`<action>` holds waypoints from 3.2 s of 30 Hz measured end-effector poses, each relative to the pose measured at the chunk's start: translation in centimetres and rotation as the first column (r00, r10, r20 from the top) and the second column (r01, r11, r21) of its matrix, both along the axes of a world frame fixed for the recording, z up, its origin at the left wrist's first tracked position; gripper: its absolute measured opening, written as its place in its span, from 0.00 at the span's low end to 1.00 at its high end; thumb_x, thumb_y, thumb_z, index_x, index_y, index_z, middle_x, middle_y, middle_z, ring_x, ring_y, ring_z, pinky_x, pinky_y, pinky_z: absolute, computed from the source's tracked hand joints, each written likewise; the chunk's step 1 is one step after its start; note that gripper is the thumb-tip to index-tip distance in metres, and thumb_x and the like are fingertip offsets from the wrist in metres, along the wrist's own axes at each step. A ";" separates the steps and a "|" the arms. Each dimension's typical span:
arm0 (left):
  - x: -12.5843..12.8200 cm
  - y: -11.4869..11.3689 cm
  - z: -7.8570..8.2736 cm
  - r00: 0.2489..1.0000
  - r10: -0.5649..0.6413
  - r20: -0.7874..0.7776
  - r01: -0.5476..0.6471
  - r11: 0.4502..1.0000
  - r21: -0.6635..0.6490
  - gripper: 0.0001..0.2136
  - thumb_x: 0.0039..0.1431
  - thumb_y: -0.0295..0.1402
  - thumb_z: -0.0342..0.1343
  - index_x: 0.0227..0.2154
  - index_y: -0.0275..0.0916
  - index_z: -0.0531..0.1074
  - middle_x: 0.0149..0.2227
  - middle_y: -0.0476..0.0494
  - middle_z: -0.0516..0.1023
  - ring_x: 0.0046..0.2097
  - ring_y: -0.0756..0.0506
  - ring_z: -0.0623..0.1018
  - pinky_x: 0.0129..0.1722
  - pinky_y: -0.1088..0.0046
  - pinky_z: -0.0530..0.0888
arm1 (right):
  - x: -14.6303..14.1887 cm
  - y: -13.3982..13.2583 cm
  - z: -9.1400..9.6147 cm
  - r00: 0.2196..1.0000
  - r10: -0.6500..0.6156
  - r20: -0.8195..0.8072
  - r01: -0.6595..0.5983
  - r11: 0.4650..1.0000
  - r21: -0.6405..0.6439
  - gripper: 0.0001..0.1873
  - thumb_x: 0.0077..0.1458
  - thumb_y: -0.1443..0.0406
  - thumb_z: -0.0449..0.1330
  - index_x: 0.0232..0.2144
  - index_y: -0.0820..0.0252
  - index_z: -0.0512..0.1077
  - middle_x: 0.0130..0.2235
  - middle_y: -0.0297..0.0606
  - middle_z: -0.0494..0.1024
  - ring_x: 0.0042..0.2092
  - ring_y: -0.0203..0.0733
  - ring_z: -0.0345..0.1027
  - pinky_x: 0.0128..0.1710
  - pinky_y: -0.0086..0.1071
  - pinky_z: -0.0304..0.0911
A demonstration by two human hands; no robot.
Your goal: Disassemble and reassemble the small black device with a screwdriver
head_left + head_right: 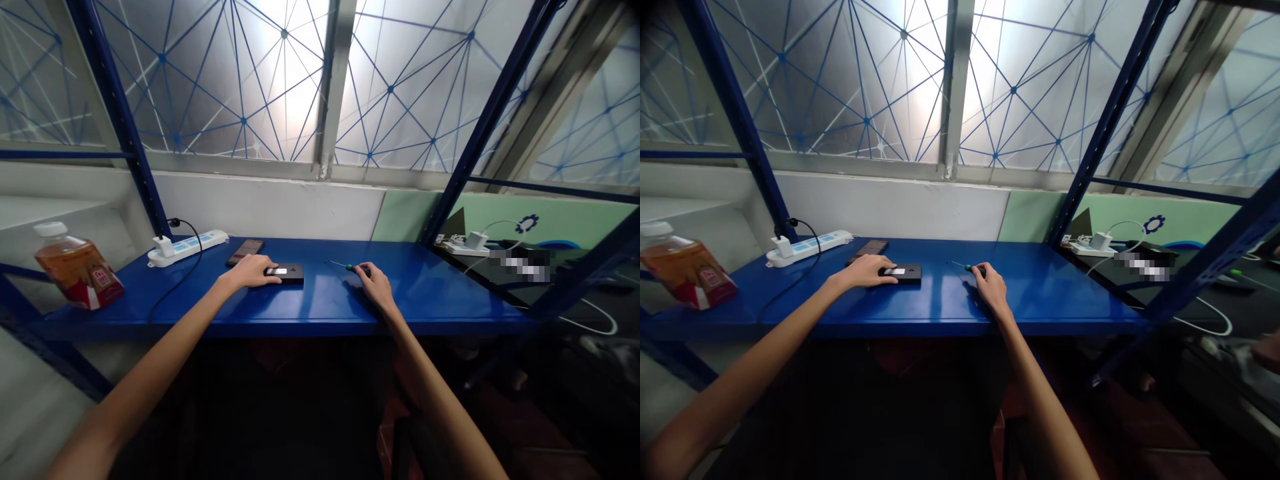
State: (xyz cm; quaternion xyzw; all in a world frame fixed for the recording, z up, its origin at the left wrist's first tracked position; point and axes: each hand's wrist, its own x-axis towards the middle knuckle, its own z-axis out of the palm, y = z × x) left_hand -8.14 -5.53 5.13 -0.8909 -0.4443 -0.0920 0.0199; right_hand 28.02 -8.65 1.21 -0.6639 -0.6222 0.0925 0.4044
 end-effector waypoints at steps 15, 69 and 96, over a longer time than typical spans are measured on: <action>6.2 -1.6 -0.2 0.950 0.295 -0.103 -0.296 0.955 0.005 0.45 0.51 0.70 0.38 0.41 0.30 0.78 0.43 0.21 0.75 0.47 0.26 0.74 0.43 0.53 0.70 | -0.7 -0.4 0.6 0.989 -0.019 0.143 0.033 0.995 -0.093 0.19 0.62 0.51 0.49 0.44 0.54 0.73 0.38 0.40 0.79 0.41 0.47 0.71 0.35 0.31 0.55; 11.7 -0.5 -4.1 0.860 -0.026 0.510 -0.227 0.875 0.428 0.11 0.65 0.36 0.53 0.38 0.38 0.79 0.40 0.41 0.77 0.43 0.44 0.76 0.45 0.64 0.66 | -1.3 -3.0 0.2 0.694 0.452 -0.561 -0.411 0.888 0.207 0.21 0.52 0.49 0.62 0.38 0.59 0.72 0.23 0.27 0.63 0.19 0.29 0.55 0.18 0.26 0.50; 11.5 -0.4 -4.0 0.820 -0.036 0.571 -0.185 0.928 0.325 0.10 0.66 0.32 0.52 0.39 0.41 0.80 0.43 0.44 0.77 0.39 0.49 0.78 0.38 0.74 0.72 | -1.4 -3.3 0.4 0.685 0.454 -0.570 -0.406 0.887 0.218 0.20 0.52 0.49 0.63 0.37 0.60 0.72 0.22 0.26 0.62 0.20 0.30 0.53 0.19 0.27 0.49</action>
